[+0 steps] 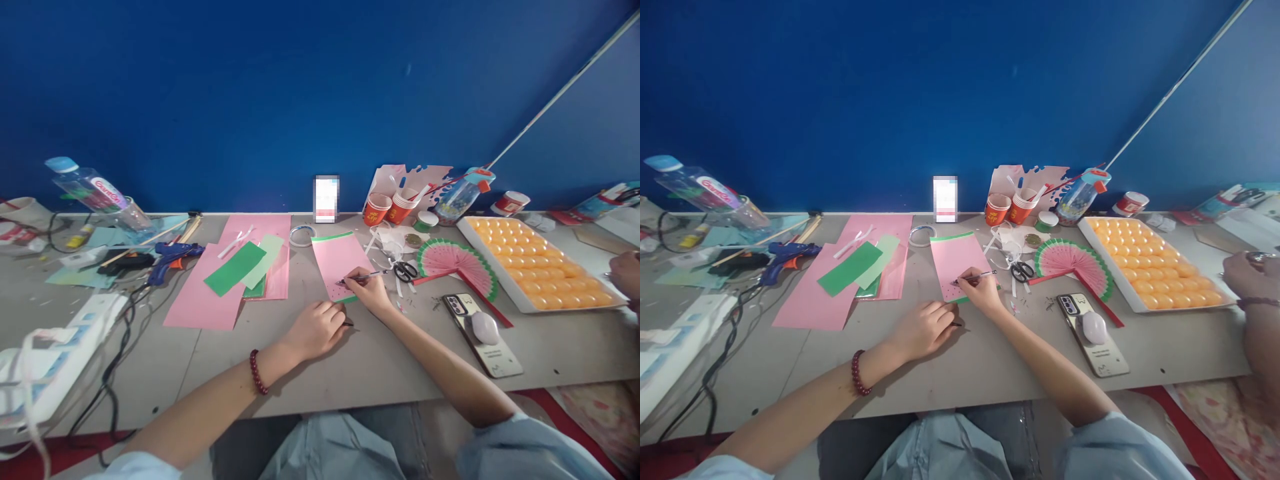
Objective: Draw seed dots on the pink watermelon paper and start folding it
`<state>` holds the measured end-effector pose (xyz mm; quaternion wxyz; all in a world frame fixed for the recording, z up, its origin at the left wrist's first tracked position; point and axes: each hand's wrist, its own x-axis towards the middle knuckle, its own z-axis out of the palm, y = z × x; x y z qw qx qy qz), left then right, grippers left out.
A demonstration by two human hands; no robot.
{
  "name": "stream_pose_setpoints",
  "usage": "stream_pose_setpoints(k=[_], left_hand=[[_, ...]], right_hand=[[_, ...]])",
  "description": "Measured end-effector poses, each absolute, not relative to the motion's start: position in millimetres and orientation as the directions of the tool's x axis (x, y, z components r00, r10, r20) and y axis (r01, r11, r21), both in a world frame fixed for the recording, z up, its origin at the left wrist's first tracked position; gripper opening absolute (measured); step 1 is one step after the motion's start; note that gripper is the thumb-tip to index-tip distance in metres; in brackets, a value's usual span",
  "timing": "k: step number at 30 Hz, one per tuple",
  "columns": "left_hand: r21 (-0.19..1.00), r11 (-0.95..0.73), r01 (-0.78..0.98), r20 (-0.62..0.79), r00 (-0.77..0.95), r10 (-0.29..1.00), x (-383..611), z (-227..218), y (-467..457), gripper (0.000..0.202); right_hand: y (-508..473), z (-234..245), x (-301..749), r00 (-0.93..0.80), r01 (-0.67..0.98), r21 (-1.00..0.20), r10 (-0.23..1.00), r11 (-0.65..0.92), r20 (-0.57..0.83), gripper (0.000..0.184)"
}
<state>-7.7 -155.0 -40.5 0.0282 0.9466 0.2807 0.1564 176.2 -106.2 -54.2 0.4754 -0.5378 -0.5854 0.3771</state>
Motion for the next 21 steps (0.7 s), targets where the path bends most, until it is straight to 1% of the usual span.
stream_pose_setpoints(k=[9, 21], left_hand=[[0.138, -0.842, 0.521, 0.292, 0.792, 0.537, -7.5, -42.9, -154.8, 0.02], [0.151, -0.845, 0.513, 0.304, 0.789, 0.534, -7.4, -40.4, -155.5, 0.018]], right_hand=[[-106.9, -52.6, 175.4, 0.018, 0.326, -0.935, 0.988, 0.141, 0.155, 0.011], [-105.6, -54.4, 176.0, 0.033, 0.315, -0.941, 0.989, 0.127, 0.145, 0.011]])
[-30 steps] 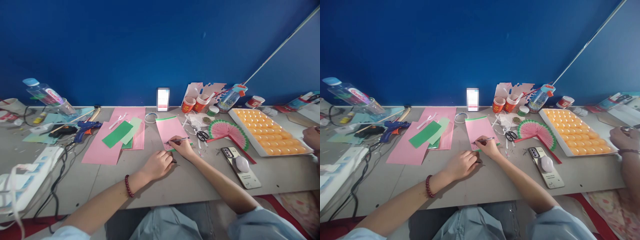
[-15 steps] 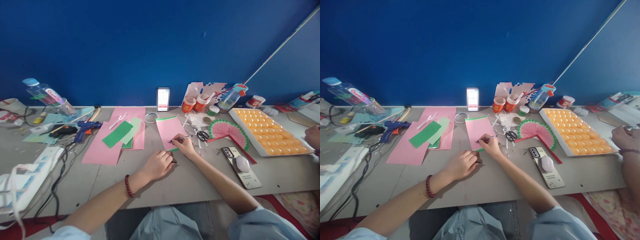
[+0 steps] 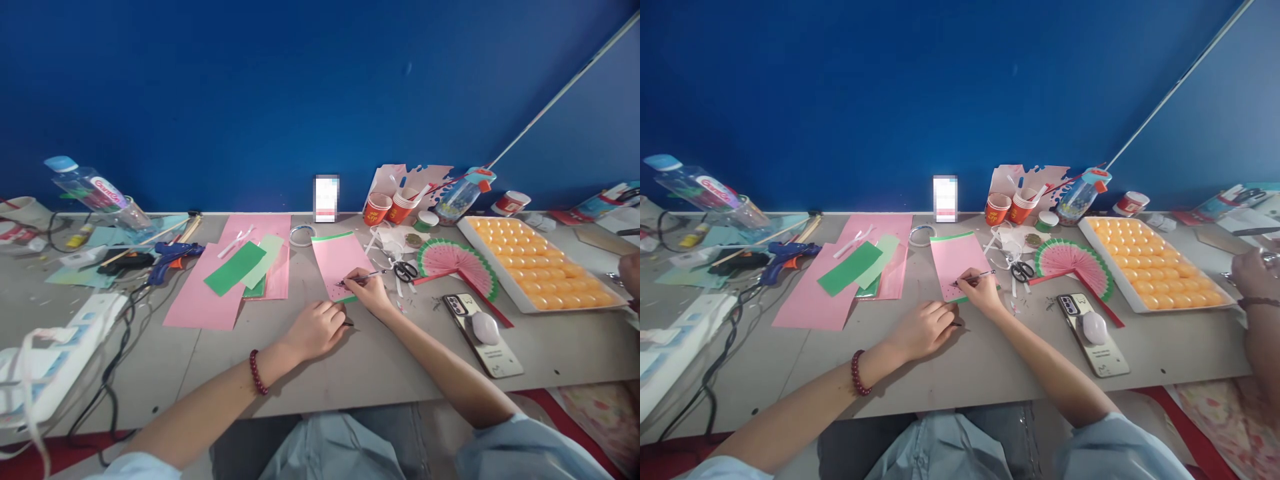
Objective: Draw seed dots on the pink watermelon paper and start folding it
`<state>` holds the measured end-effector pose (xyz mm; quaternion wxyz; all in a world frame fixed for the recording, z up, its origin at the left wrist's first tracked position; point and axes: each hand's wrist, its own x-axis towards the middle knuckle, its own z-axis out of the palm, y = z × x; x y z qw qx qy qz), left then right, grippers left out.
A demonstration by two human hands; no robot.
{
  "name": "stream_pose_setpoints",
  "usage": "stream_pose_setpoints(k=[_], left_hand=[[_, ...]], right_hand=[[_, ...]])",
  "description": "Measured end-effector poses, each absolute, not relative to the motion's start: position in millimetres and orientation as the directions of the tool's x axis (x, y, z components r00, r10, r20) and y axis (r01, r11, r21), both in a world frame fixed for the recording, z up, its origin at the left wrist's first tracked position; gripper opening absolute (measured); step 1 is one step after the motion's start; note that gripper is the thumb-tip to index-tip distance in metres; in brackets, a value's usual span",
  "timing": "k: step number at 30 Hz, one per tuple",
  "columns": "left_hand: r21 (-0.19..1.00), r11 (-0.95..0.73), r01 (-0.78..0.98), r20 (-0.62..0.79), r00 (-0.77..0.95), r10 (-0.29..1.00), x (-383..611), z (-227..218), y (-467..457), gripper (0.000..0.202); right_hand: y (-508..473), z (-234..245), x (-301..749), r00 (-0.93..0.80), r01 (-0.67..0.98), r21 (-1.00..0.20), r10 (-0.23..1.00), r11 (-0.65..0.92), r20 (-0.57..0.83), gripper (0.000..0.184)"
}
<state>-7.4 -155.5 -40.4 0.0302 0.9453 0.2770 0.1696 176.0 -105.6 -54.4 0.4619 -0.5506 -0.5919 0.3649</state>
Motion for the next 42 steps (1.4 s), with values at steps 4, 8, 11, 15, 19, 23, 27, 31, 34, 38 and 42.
stream_pose_setpoints(k=[4, 8, 11, 15, 19, 23, 27, 31, 34, 38, 42], left_hand=[[0.149, -0.846, 0.512, 0.303, 0.791, 0.532, -8, -40, -155, 0.019], [0.148, -0.843, 0.518, 0.3, 0.788, 0.537, -7, -42, -155, 0.018], [0.151, -0.841, 0.52, 0.296, 0.788, 0.54, -7, -42, -155, 0.019], [0.146, -0.845, 0.515, 0.306, 0.788, 0.534, -7, -42, -155, 0.02], [0.146, -0.846, 0.514, 0.312, 0.787, 0.532, -8, -41, -155, 0.019], [0.145, -0.844, 0.517, 0.304, 0.788, 0.535, -8, -41, -155, 0.018], [0.15, -0.845, 0.514, 0.308, 0.788, 0.534, -7, -42, -155, 0.018], [0.145, -0.847, 0.512, 0.317, 0.787, 0.53, -8, -44, -155, 0.018], [0.137, -0.846, 0.515, 0.318, 0.786, 0.53, -8, -44, -155, 0.017], [0.135, -0.847, 0.513, 0.321, 0.787, 0.528, -8, -43, -154, 0.016], [0.137, -0.85, 0.509, 0.333, 0.785, 0.523, -7, -42, -155, 0.016]], right_hand=[[-106, -55, 176, 0.039, 0.32, -0.939, 0.988, 0.126, 0.146, 0.011], [-106, -55, 176, 0.032, 0.302, -0.947, 0.991, 0.113, 0.129, 0.011], [-106, -54, 177, 0.044, 0.315, -0.942, 0.989, 0.12, 0.141, 0.011], [-106, -53, 177, 0.028, 0.309, -0.943, 0.99, 0.125, 0.14, 0.012], [-107, -52, 176, 0.034, 0.307, -0.943, 0.988, 0.131, 0.148, 0.011], [-107, -53, 177, 0.054, 0.284, -0.95, 0.987, 0.129, 0.15, 0.011], [-104, -56, 182, 0.14, 0.297, -0.949, 0.978, 0.109, 0.156, 0.011], [-102, -57, 187, 0.148, 0.329, -0.942, 0.982, 0.064, 0.118, 0.012], [-102, -57, 187, 0.136, 0.351, -0.935, 0.985, 0.057, 0.111, 0.011], [-101, -61, 188, 0.133, 0.353, -0.934, 0.986, 0.048, 0.101, 0.011], [-101, -64, 189, 0.136, 0.343, -0.938, 0.986, 0.041, 0.093, 0.01]])
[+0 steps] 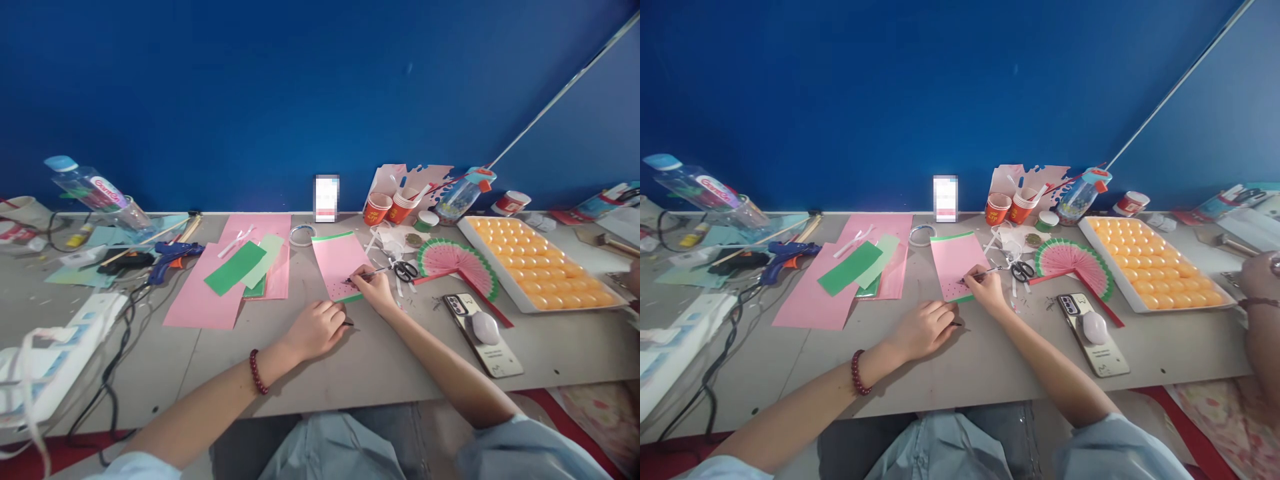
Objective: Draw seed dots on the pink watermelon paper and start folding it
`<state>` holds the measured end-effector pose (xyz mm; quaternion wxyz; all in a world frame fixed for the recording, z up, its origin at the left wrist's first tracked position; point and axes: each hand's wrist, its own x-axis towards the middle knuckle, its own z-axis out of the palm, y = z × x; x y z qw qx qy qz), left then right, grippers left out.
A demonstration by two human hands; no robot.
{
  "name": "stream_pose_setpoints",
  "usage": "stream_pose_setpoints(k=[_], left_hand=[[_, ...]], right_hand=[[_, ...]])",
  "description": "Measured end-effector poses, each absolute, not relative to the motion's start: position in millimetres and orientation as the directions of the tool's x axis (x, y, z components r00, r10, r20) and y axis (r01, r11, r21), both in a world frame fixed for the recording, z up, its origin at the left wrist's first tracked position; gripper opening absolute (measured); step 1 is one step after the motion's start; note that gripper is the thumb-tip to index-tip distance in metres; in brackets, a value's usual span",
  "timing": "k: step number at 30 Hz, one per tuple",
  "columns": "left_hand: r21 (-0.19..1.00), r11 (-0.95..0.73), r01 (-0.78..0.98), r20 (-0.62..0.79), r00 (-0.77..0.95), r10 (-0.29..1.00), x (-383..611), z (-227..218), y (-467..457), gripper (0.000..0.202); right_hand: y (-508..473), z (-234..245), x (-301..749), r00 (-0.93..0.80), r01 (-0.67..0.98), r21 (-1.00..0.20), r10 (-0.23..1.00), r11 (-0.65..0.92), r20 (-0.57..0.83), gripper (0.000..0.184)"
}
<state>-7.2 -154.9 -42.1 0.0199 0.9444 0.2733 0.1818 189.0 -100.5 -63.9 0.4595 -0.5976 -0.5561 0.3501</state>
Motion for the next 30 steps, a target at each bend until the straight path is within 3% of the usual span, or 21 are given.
stream_pose_setpoints(k=[30], left_hand=[[0.132, -0.846, 0.517, 0.324, 0.784, 0.529, -7.6, -41.7, -154.5, 0.019]], right_hand=[[-99.6, -61.2, 187.9, 0.183, 0.305, -0.951, 0.977, 0.051, 0.111, 0.01]])
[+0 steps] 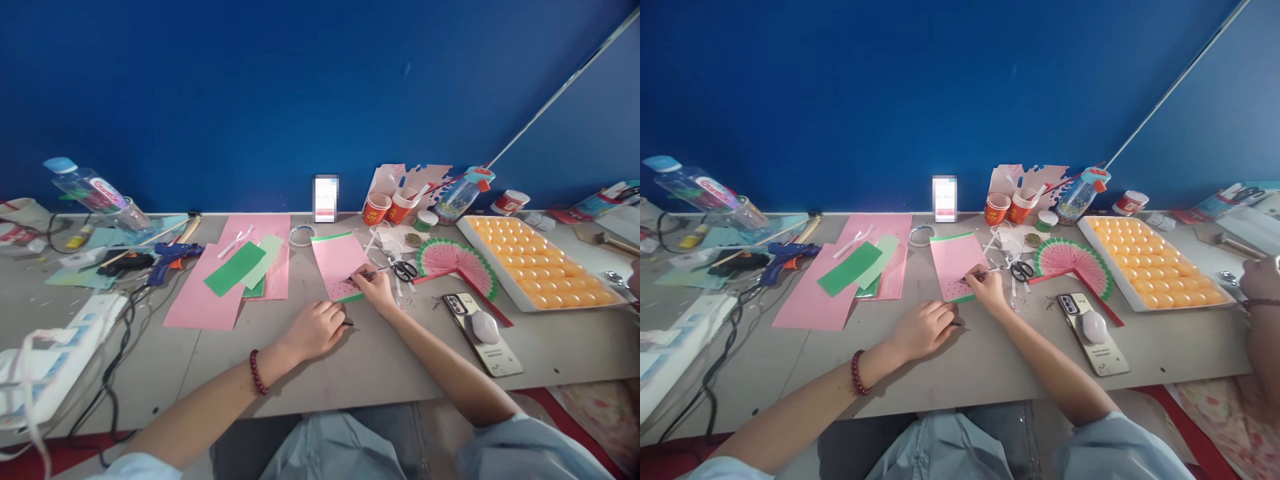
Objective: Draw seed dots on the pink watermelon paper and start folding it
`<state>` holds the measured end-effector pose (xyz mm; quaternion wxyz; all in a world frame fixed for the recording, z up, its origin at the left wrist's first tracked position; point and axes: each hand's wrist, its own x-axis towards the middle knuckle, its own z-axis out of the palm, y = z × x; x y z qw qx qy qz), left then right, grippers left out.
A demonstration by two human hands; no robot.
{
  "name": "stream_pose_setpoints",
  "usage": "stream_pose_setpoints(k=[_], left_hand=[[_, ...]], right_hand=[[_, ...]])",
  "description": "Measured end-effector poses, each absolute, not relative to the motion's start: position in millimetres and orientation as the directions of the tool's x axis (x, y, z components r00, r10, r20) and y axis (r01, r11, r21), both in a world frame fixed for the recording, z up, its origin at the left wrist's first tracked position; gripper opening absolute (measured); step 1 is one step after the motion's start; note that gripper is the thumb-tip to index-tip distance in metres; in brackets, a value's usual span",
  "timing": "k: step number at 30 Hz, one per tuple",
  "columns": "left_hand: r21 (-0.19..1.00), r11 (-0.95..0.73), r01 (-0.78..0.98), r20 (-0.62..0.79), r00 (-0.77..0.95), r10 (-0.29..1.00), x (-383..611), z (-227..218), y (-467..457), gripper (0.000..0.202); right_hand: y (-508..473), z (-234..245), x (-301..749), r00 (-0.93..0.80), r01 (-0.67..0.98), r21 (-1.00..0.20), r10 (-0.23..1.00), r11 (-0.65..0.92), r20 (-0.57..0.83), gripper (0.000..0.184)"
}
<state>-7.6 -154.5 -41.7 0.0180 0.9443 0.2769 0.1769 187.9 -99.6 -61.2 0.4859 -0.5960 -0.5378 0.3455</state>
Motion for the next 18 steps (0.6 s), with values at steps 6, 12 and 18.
stream_pose_setpoints(k=[6, 12, 18], left_hand=[[0.146, -0.847, 0.511, 0.338, 0.779, 0.528, -7.1, -44.9, -154.2, 0.016], [0.144, -0.844, 0.517, 0.313, 0.785, 0.534, -7.4, -42.3, -154.2, 0.015], [0.146, -0.844, 0.516, 0.315, 0.785, 0.534, -7.7, -39.9, -154.9, 0.017]], right_hand=[[-95.8, -59.1, 196.6, 0.219, 0.27, -0.962, 0.971, 0.032, 0.094, 0.013], [-95.7, -58.1, 197.5, 0.198, 0.262, -0.965, 0.978, 0.012, 0.066, 0.012], [-95.9, -58.8, 196.9, 0.204, 0.284, -0.959, 0.977, 0.004, 0.064, 0.012]])
